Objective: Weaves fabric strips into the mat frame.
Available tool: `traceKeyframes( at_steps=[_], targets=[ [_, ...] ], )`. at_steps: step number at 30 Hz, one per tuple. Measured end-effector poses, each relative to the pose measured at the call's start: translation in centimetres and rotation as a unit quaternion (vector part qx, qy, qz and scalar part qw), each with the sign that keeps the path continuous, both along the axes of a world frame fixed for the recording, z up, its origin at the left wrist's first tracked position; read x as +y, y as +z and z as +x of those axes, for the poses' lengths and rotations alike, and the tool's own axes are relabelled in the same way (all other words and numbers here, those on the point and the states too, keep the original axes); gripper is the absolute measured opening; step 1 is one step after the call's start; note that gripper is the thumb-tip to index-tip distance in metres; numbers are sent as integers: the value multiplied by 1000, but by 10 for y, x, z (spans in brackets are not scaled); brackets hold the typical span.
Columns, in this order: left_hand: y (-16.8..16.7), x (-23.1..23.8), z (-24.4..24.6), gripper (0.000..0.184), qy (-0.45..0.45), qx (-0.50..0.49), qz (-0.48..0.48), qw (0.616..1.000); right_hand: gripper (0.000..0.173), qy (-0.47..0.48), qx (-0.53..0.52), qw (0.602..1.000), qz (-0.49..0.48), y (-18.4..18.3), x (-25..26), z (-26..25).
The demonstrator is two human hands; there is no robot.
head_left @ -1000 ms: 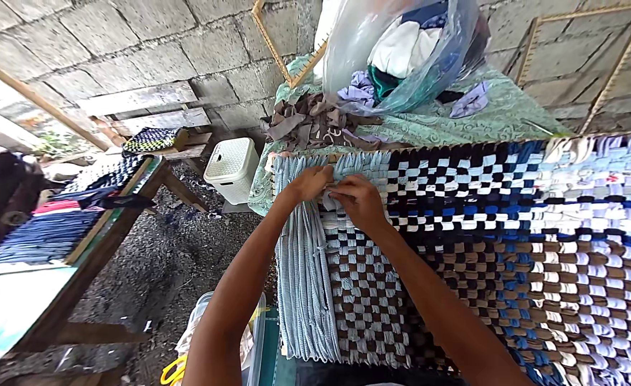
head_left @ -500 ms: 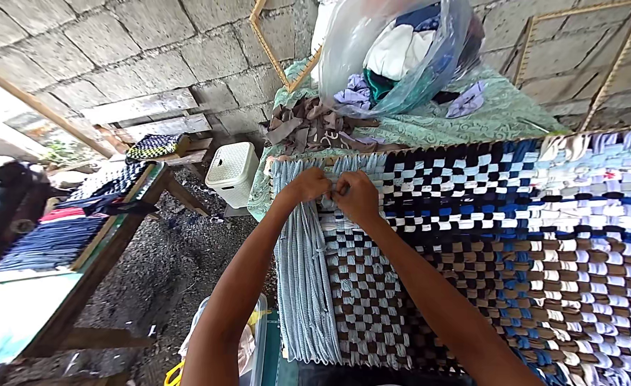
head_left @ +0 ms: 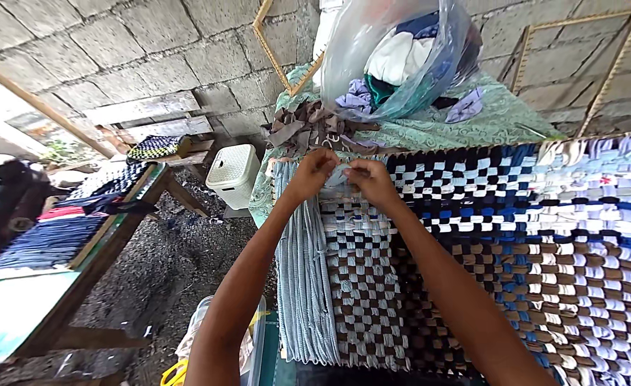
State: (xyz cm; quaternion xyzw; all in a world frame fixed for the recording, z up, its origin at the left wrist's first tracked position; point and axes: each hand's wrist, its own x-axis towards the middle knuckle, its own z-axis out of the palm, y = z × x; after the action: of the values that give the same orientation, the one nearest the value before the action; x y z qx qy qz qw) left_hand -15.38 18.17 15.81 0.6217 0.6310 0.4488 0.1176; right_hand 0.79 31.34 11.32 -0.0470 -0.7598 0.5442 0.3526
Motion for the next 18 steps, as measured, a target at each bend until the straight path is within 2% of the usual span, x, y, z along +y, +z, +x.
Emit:
traceKeyframes(
  at_steps=[2, 7, 11, 15, 18],
  targets=[
    [-10, -3, -9, 23, 8, 9, -8, 1000, 23, -8, 20, 1000, -17, -5, -11, 11],
    [-22, -12, -14, 23, 91, 221, 11, 971, 24, -71, 43, 996, 29, -46, -39, 36],
    [-25, -2, -5, 20, 130, 286, -45, 948, 19, -88, 109, 988, 66, -78, -40, 35],
    [-18, 10, -2, 28, 138, 305, -145, 931, 23, -157, 122, 972, 123, -63, -40, 29],
    [-13, 10, -10, 24, 101, 283, -146, 943, 24, -145, 118, 971, 147, -43, -34, 14]
  ],
)
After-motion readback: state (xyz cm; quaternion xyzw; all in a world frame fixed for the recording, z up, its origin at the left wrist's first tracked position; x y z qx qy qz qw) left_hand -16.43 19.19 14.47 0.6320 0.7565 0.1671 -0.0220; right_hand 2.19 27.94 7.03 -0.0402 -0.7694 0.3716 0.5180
